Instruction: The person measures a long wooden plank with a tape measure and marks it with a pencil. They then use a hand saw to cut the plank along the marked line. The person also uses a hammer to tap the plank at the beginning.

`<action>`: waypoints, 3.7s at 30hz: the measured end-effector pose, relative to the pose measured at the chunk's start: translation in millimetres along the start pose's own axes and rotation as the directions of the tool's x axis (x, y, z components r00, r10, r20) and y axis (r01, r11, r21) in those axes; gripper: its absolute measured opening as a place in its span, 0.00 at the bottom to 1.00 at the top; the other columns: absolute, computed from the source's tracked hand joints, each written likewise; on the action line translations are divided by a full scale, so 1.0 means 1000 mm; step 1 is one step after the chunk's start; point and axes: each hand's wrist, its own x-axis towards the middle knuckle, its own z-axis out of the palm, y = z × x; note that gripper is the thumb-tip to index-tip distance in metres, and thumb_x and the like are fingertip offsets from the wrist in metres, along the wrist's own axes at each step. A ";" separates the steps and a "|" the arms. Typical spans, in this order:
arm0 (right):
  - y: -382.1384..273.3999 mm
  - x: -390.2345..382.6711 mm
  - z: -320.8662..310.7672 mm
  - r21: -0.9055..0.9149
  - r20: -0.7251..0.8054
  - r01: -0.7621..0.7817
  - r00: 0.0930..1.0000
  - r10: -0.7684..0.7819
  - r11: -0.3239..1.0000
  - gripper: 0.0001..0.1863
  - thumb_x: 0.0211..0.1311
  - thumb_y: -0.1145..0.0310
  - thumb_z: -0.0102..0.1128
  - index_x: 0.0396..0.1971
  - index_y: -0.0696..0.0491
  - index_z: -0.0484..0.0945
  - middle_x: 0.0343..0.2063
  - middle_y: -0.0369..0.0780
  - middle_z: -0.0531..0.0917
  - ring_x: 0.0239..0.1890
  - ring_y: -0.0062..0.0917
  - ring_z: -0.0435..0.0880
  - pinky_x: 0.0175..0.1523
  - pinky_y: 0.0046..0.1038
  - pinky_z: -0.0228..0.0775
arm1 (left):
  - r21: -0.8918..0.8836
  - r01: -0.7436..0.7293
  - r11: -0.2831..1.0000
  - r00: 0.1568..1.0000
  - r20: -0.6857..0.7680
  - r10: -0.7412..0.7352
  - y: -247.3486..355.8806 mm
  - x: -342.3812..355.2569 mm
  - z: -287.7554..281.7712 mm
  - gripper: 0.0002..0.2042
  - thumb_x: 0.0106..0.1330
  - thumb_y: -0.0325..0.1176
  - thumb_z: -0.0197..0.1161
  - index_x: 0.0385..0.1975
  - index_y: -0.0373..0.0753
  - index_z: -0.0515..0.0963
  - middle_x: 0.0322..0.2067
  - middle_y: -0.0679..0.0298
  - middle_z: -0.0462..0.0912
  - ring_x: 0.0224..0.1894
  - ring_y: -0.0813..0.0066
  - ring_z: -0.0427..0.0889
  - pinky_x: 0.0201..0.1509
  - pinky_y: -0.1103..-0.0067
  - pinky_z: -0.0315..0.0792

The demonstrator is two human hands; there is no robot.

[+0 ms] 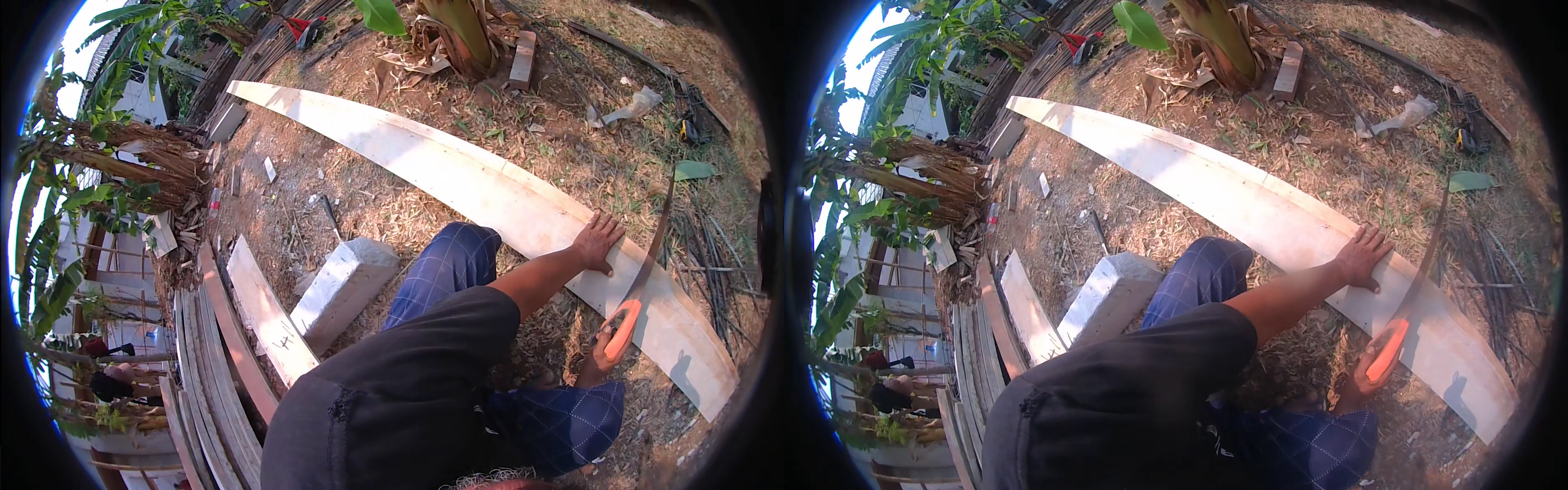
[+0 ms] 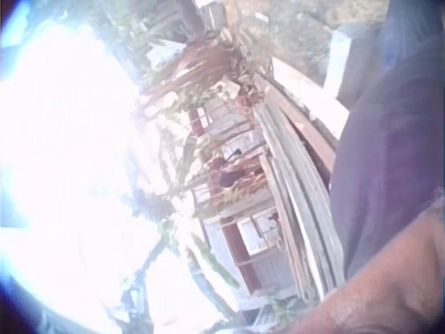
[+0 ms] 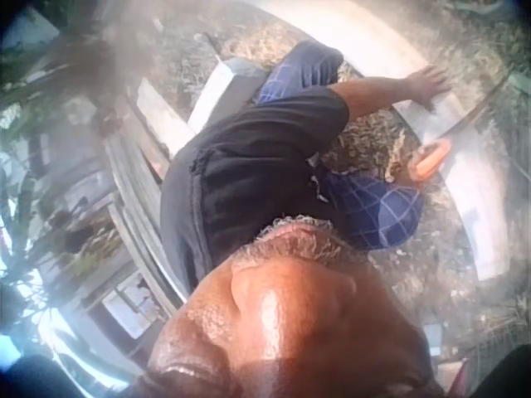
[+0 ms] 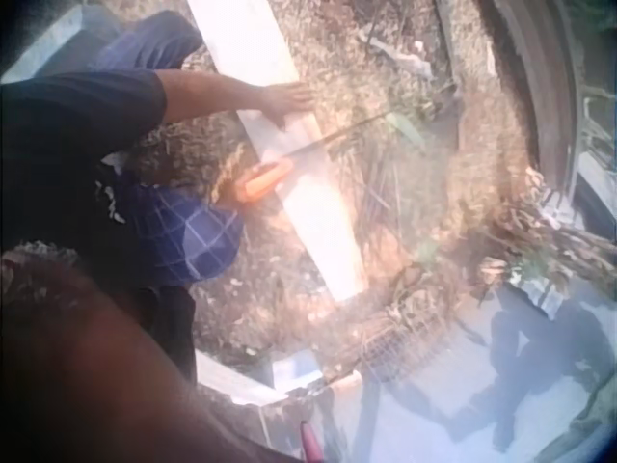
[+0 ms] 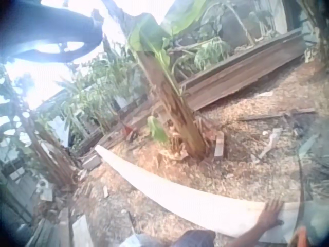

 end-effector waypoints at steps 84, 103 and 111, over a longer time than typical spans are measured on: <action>0.020 0.021 -0.006 -0.166 0.133 0.027 0.991 -0.005 0.986 0.34 0.68 0.66 0.65 0.70 0.60 0.64 0.56 0.45 0.79 0.52 0.34 0.80 0.61 0.36 0.69 | 0.136 0.099 0.986 0.985 0.129 -0.116 -0.022 0.016 -0.023 0.61 0.30 0.52 0.87 0.72 0.48 0.62 0.64 0.61 0.71 0.71 0.61 0.64 0.71 0.57 0.59; -0.006 -0.011 0.028 -0.030 0.254 0.321 0.918 -0.303 0.947 0.36 0.72 0.68 0.58 0.74 0.63 0.55 0.74 0.49 0.62 0.77 0.36 0.59 0.78 0.39 0.49 | 0.104 0.095 0.990 0.988 0.110 -0.106 -0.027 0.017 -0.020 0.59 0.30 0.51 0.86 0.70 0.46 0.63 0.62 0.64 0.72 0.69 0.65 0.67 0.68 0.62 0.62; 0.002 -0.012 0.025 -0.043 0.261 0.332 0.914 -0.310 0.942 0.35 0.73 0.71 0.55 0.75 0.64 0.53 0.75 0.50 0.59 0.78 0.37 0.56 0.79 0.39 0.48 | 0.088 0.094 0.992 0.990 0.100 -0.102 -0.030 0.016 -0.022 0.57 0.29 0.51 0.86 0.68 0.46 0.66 0.60 0.63 0.73 0.67 0.65 0.69 0.67 0.62 0.63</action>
